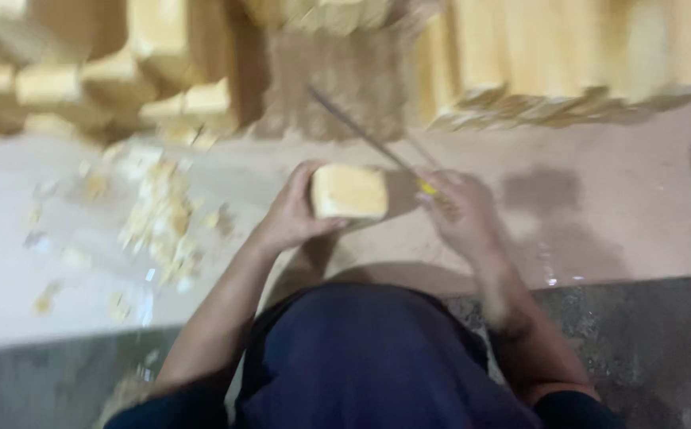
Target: The person uses a serrated knife to shave the top and bottom crusts off of multiple loaves of bread on a large wooden work table.
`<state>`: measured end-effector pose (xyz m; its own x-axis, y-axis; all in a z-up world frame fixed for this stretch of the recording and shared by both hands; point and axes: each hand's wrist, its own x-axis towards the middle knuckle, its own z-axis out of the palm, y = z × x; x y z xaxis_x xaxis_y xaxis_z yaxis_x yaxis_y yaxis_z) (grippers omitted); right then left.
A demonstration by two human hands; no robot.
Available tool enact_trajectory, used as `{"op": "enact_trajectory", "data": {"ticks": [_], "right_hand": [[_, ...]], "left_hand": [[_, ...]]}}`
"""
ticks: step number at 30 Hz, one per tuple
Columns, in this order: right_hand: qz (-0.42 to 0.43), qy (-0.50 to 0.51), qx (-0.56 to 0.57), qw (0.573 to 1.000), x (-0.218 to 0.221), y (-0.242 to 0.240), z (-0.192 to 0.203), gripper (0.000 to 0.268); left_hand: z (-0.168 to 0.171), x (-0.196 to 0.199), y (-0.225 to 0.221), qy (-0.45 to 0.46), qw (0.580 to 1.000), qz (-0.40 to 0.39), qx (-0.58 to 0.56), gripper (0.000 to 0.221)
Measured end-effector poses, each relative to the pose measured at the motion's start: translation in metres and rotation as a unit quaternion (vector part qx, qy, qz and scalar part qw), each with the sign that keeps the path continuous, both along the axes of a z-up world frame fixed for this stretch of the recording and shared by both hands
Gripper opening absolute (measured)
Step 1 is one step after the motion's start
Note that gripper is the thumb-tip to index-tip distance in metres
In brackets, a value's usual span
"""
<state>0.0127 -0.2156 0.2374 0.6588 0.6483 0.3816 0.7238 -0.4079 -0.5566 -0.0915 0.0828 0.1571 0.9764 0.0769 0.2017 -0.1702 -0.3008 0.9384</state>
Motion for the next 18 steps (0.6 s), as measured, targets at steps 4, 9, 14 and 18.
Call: {"op": "enact_trajectory", "data": {"ticks": [4,9,14,18], "right_hand": [[0.075,-0.015,-0.041,0.996,-0.012,0.016,0.014,0.033],[0.137,-0.029,-0.076,0.987,-0.021,0.022,0.014,0.031],[0.135,-0.027,-0.112,0.984,-0.029,0.027,0.021,0.031],[0.14,-0.025,-0.116,0.983,-0.021,0.025,0.02,0.032]], "left_hand": [[0.03,-0.004,-0.008,0.024,0.998,-0.021,-0.06,0.098],[0.038,-0.006,-0.012,0.004,1.0,-0.016,-0.021,0.102],[0.04,-0.004,-0.009,0.028,0.999,-0.021,-0.028,0.091],[0.044,-0.008,-0.006,0.052,0.998,-0.006,-0.024,0.088]]}}
